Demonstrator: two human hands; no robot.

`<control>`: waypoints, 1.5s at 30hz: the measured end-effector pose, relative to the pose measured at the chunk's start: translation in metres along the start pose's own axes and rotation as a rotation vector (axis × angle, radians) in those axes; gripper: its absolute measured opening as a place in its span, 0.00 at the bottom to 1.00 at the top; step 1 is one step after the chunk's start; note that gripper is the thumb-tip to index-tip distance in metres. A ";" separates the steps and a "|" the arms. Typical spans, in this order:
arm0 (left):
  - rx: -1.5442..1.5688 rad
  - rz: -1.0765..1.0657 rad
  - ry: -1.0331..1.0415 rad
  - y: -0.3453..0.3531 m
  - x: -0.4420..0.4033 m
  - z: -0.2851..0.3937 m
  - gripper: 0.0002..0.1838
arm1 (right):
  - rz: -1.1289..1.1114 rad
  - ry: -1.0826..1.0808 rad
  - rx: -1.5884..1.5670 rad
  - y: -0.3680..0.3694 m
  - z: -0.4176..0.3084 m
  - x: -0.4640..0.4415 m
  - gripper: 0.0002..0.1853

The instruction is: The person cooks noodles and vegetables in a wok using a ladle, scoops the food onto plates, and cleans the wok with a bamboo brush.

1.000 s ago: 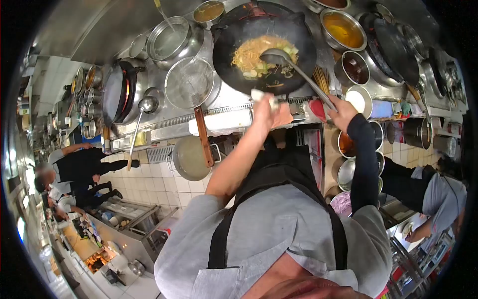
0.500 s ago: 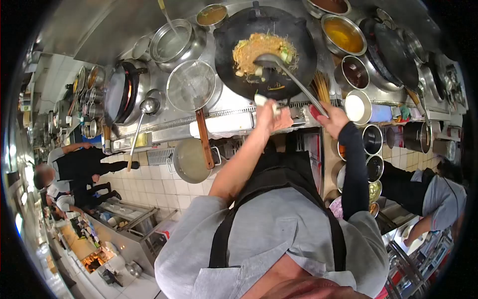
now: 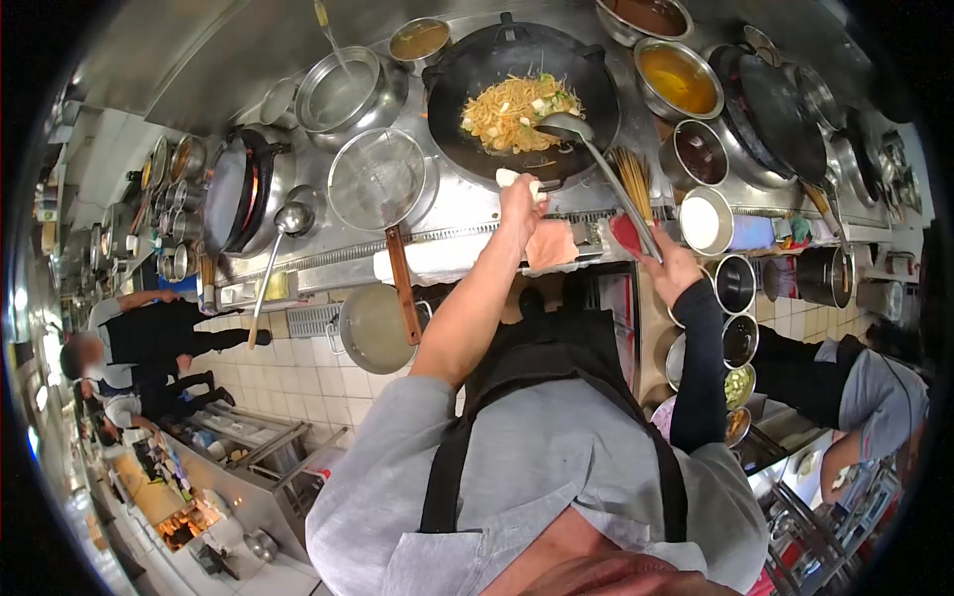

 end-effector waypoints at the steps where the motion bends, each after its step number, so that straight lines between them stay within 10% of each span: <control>1: -0.019 0.000 -0.055 0.000 -0.008 -0.001 0.09 | -0.002 -0.031 -0.024 0.007 0.008 0.003 0.27; 14: 0.072 -0.103 -0.094 -0.002 0.057 0.020 0.07 | -0.304 -0.102 0.182 -0.043 -0.040 -0.023 0.24; 18: -0.394 -0.066 -0.106 -0.051 0.098 -0.043 0.12 | -0.055 -0.038 0.162 -0.001 -0.032 -0.039 0.25; 25: 0.040 -0.020 -0.177 0.004 0.155 0.030 0.04 | -0.230 -0.061 -0.048 -0.051 -0.043 0.006 0.27; 30: -0.049 0.075 0.056 -0.005 0.063 0.001 0.08 | -0.111 -0.122 0.073 -0.009 -0.020 -0.043 0.25; 34: -0.299 0.011 -0.152 -0.077 0.065 -0.059 0.09 | 0.054 -0.056 -0.035 0.003 -0.044 -0.026 0.26; 45: -0.030 -0.064 -0.092 -0.014 -0.016 0.013 0.04 | -0.045 -0.102 0.176 -0.022 -0.030 0.008 0.26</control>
Point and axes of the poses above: each hand's wrist, its own x-axis away from the middle knuckle, its own y-axis out of the palm, z = x × y, the point moved 1 cm from there along -x, towards the middle knuckle, and after that the axes turned 8 degrees about y, right-handed, at the moved point
